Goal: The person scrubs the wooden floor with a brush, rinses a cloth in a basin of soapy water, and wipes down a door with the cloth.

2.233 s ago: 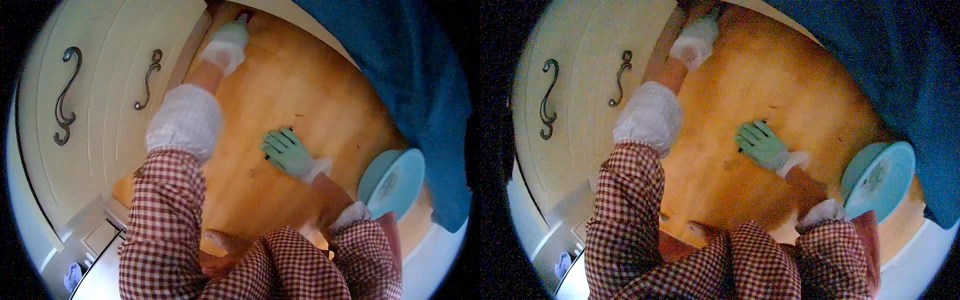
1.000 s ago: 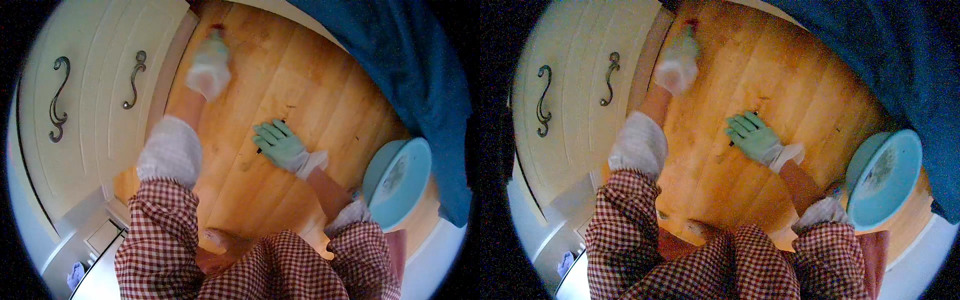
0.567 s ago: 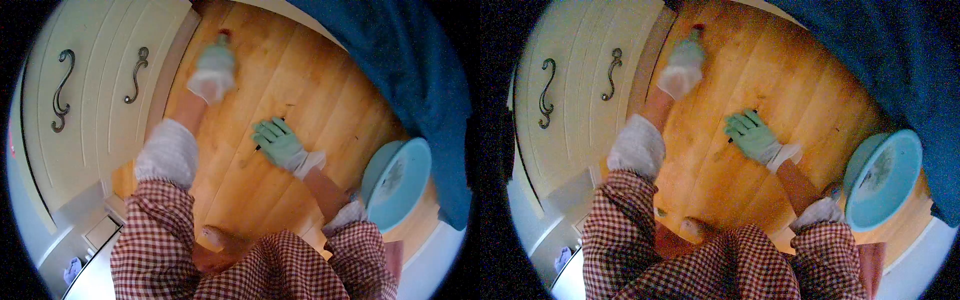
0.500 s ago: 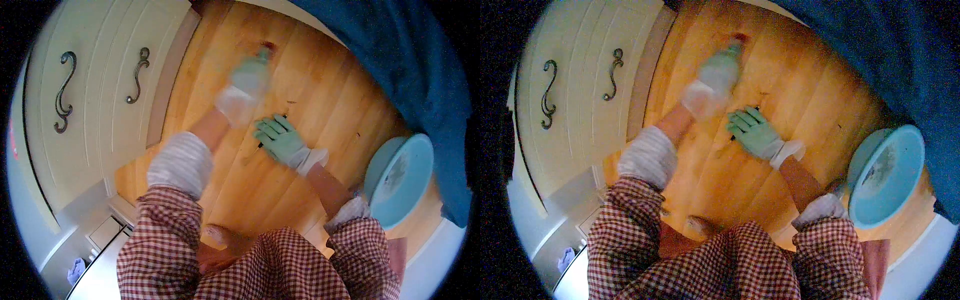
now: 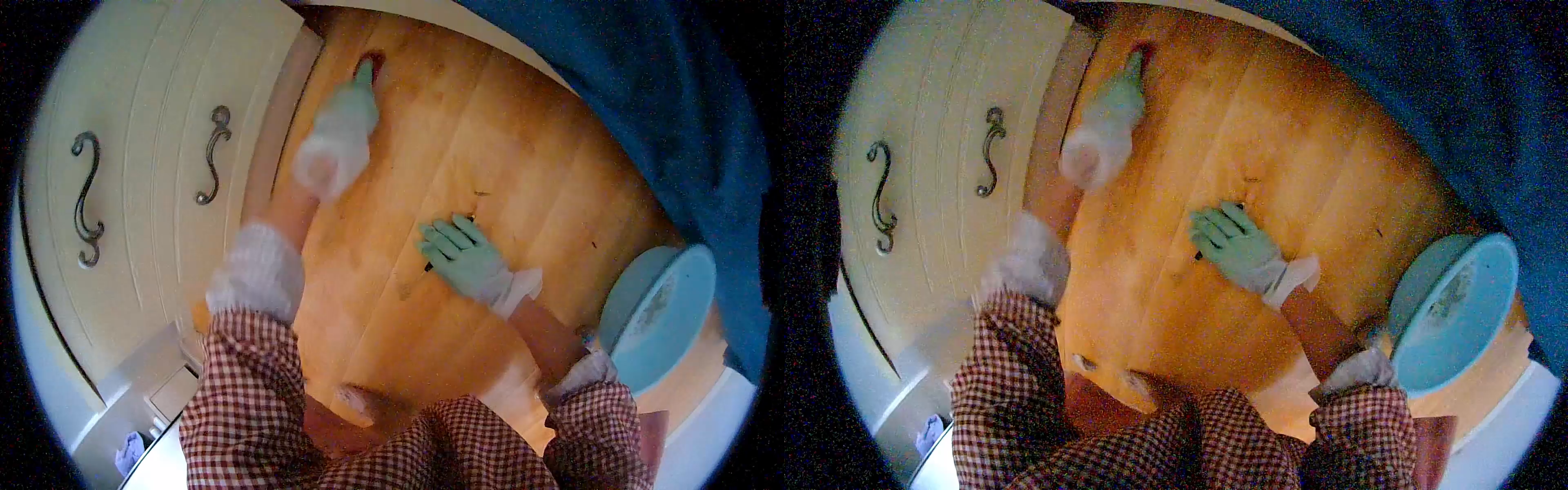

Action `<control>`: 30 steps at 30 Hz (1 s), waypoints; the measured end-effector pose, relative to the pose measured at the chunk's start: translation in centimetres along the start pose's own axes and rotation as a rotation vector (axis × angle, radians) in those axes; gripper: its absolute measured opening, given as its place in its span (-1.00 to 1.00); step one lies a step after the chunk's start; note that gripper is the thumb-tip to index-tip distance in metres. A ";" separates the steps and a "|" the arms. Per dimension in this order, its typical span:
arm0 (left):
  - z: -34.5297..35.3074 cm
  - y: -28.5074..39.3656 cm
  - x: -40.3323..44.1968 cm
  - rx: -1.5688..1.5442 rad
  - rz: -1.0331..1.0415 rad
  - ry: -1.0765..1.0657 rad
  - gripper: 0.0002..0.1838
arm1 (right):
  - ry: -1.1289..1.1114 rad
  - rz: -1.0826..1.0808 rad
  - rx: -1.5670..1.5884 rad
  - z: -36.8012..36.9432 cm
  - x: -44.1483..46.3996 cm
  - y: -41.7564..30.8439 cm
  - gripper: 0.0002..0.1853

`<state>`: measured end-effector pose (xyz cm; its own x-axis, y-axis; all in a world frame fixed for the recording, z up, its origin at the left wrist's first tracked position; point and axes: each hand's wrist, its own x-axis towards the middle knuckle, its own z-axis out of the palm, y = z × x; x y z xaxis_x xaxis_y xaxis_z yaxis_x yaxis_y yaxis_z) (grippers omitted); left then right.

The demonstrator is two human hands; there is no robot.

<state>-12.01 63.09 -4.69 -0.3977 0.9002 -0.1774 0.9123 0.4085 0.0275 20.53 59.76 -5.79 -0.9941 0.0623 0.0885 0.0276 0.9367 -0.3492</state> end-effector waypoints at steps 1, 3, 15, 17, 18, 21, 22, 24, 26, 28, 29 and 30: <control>-0.1 -0.9 2.8 -0.013 0.033 0.018 -0.67 | -0.012 0.006 0.025 -0.1 -0.1 -0.3 -0.58; -0.2 -2.2 8.2 -0.024 0.075 0.043 -0.65 | -0.023 0.002 0.034 -0.3 0.1 0.0 -0.57; -3.3 -4.7 -6.3 0.022 -0.091 -0.243 -0.56 | -0.044 0.027 0.002 -0.7 0.4 -1.1 -0.57; -2.1 -5.5 -3.3 0.015 -0.047 -0.176 -0.54 | -0.018 0.039 0.020 -0.6 0.5 -1.0 -0.57; -1.4 -5.9 -1.1 0.015 -0.022 -0.146 -0.53 | -0.015 0.030 0.021 -0.3 0.2 -1.0 -0.57; -0.3 -5.7 8.2 -0.006 0.055 -0.050 -0.50 | -0.021 0.025 0.033 0.3 -0.6 -0.2 -0.57; -0.2 -5.6 10.2 -0.007 0.066 -0.043 -0.49 | -0.032 0.041 0.053 -0.3 0.0 -0.2 -0.57; -0.3 -5.4 9.0 -0.004 0.064 -0.075 -0.47 | -0.024 0.051 0.082 -0.6 0.1 -0.3 -0.57; -0.9 -5.5 3.2 0.008 0.021 -0.175 -0.45 | 0.025 0.051 0.080 -0.2 0.1 -0.2 -0.57; -1.9 -5.6 -3.3 0.049 -0.053 -0.328 -0.43 | 0.022 0.056 0.078 -0.6 0.1 -0.5 -0.57; -2.8 -5.4 -5.1 0.067 -0.080 -0.359 -0.42 | 0.024 0.058 0.079 -0.7 0.3 -0.7 -0.57; -3.3 -5.2 -5.7 0.075 -0.099 -0.382 -0.41 | 0.021 0.065 0.088 -0.7 0.3 -0.9 -0.57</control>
<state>-14.87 56.37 -0.54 -0.4318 0.7304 -0.5291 0.8818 0.4652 -0.0775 20.24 59.18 -4.78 -0.9882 0.1298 0.0818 0.0816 0.8965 -0.4355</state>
